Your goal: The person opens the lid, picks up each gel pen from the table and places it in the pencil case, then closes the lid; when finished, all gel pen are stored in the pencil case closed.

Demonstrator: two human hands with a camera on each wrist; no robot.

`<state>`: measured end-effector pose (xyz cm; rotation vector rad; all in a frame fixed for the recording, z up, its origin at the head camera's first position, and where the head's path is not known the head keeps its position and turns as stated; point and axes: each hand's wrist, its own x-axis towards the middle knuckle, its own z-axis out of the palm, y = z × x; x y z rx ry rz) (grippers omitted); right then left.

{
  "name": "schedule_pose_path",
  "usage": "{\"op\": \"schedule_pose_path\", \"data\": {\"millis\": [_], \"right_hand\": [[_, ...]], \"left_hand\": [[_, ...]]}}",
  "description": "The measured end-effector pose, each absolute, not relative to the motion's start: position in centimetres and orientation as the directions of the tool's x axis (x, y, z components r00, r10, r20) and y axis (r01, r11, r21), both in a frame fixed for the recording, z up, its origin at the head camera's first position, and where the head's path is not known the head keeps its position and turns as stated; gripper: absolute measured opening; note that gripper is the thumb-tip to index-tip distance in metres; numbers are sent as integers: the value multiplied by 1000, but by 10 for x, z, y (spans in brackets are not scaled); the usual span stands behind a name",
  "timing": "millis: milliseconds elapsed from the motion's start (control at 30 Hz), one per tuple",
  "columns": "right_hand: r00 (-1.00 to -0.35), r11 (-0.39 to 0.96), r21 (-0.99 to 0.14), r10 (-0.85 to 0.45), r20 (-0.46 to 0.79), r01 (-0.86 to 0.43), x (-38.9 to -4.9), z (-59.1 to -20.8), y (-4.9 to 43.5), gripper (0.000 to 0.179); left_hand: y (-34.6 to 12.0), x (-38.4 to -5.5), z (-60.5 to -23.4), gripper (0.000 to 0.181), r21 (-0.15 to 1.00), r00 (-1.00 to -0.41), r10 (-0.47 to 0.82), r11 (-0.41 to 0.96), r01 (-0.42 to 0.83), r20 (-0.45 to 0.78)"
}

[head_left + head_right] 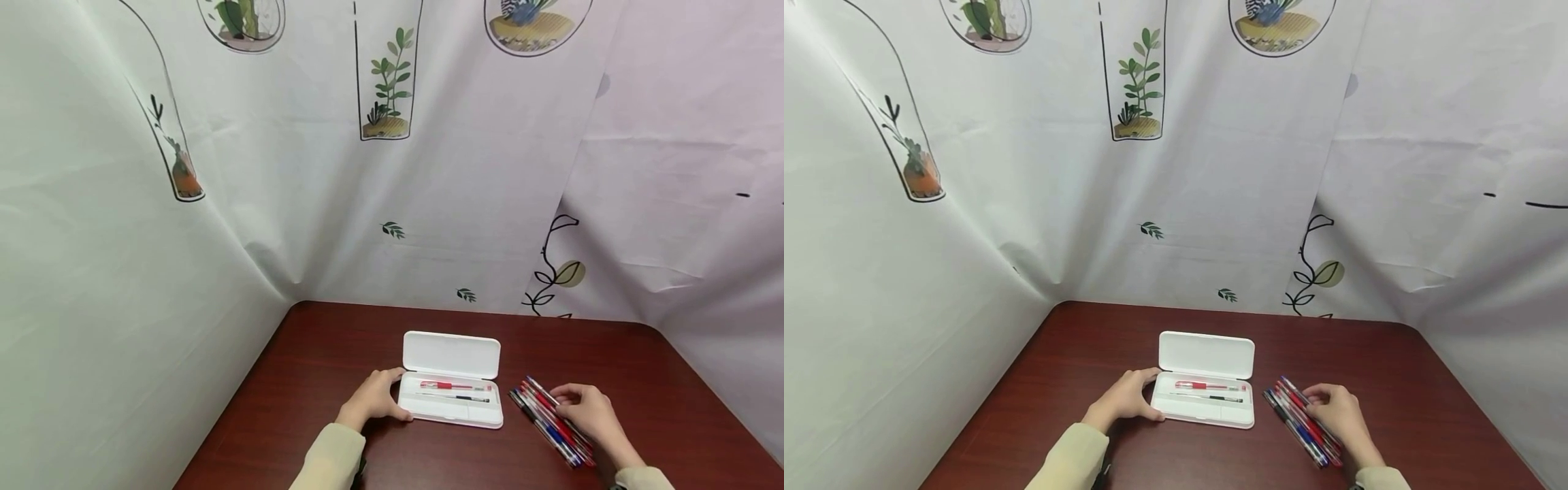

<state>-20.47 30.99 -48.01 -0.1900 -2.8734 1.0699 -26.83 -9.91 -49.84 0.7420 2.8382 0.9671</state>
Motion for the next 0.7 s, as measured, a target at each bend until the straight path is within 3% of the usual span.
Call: {"op": "schedule_pose_path", "data": {"millis": [233,700], "right_hand": [[-993,727,-683,115,9,78,-206,-475,299,21],[-991,701,-710,33,127,-68,-216,-464,262,16]], "left_hand": [[-98,-265,-494,79,592,-885,455,688,419,98],[-98,-268,-498,79,588,-892,445,700,406,87]]}}
